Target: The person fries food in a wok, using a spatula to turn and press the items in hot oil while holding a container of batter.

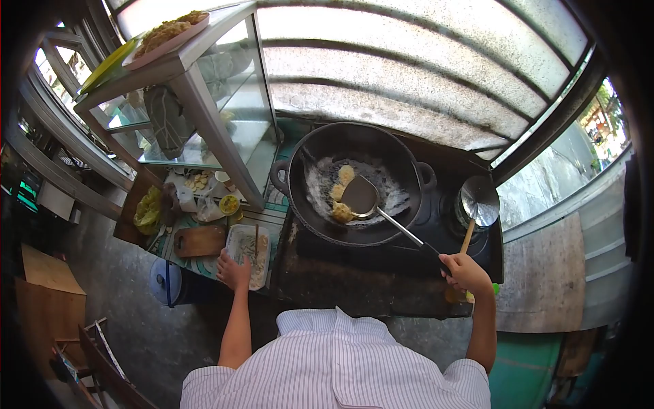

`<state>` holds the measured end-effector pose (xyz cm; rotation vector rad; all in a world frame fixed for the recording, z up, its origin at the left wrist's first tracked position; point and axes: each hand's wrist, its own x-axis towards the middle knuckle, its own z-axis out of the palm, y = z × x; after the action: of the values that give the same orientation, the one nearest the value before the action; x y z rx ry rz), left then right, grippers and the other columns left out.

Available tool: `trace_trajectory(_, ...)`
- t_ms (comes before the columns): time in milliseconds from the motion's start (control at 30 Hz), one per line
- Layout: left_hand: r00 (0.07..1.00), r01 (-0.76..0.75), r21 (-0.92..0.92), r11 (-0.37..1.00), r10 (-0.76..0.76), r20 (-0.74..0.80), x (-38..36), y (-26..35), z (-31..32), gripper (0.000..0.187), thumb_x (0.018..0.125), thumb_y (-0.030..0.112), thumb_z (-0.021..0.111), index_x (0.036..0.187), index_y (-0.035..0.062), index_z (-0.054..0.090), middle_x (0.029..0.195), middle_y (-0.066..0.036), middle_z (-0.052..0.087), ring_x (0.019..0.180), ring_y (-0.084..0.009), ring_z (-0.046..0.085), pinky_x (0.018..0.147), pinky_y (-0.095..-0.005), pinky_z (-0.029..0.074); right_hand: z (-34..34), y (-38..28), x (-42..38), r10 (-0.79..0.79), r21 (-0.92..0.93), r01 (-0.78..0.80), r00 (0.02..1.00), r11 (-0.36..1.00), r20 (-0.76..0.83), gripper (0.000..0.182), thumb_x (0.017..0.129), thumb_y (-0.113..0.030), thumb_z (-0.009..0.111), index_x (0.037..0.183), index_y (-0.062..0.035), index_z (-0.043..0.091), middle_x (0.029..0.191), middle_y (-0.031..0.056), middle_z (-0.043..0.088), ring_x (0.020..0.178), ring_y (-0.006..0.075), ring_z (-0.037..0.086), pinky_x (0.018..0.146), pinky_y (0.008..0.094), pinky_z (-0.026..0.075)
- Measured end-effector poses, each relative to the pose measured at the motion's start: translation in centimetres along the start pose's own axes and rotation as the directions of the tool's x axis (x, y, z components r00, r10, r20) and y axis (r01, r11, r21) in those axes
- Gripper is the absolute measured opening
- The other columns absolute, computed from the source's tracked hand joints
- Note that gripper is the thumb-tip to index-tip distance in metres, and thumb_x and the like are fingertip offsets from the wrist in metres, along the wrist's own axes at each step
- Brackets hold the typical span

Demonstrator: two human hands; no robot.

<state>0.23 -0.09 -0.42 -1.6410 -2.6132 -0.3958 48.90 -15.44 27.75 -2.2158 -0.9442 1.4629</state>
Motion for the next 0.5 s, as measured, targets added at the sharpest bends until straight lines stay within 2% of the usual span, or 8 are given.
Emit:
trace_trajectory(167, 1.000, -0.003, 0.005, 1.000, 0.003, 0.000, 0.0, 0.1, -0.2, 0.069, 0.075, 0.041, 0.067, 0.131, 0.0114, 0.039, 0.122, -0.011, 0.050, 0.115, -0.0309, 0.047, 0.093, -0.0478, 0.036, 0.4, 0.3, -0.8, -0.073, -0.078, 0.068, 0.995, 0.995, -0.070, 0.045, 0.098, -0.035, 0.046, 0.068, -0.0025, 0.052, 0.050, -0.0003, 0.045, 0.035, 0.0070, 0.038, 0.033, 0.0239, 0.028)
trace_trajectory(400, 1.000, 0.002, 0.007, 1.000, -0.002, 0.025, -0.1, 0.2, -0.5, 0.068, 0.076, 0.041, 0.067, 0.131, 0.0114, 0.039, 0.124, -0.012, 0.049, 0.116, -0.0306, 0.046, 0.094, -0.0473, 0.036, 0.9, -0.6, -2.3, 0.007, -0.037, -0.009, 0.997, 0.999, -0.074, 0.045, 0.098, -0.034, 0.048, 0.067, -0.0020, 0.053, 0.052, 0.0000, 0.047, 0.037, 0.0069, 0.041, 0.036, 0.0252, 0.030)
trace_trajectory(467, 1.000, -0.001, 0.009, 1.000, 0.001, 0.027, -0.1, 0.1, -0.5, 0.068, 0.077, 0.041, 0.066, 0.131, 0.0114, 0.039, 0.124, -0.012, 0.049, 0.117, -0.0306, 0.046, 0.094, -0.0474, 0.035, 1.3, -0.5, -2.2, -0.140, -0.149, 0.117, 0.978, 0.982, -0.153, 0.043, 0.096, -0.031, 0.050, 0.067, -0.0003, 0.054, 0.050, 0.0047, 0.048, 0.039, 0.0147, 0.045, 0.041, 0.0304, 0.036)
trace_trajectory(500, 1.000, 0.000, 0.008, 1.000, 0.000, 0.031, -0.1, 0.1, -0.5, 0.068, 0.077, 0.041, 0.066, 0.131, 0.0114, 0.039, 0.124, -0.012, 0.049, 0.117, -0.0306, 0.046, 0.094, -0.0473, 0.035, 1.7, -0.2, -2.1, -0.140, -0.149, 0.117, 0.978, 0.982, -0.154, 0.043, 0.096, -0.031, 0.050, 0.067, -0.0003, 0.054, 0.050, 0.0047, 0.048, 0.039, 0.0147, 0.045, 0.041, 0.0304, 0.036)
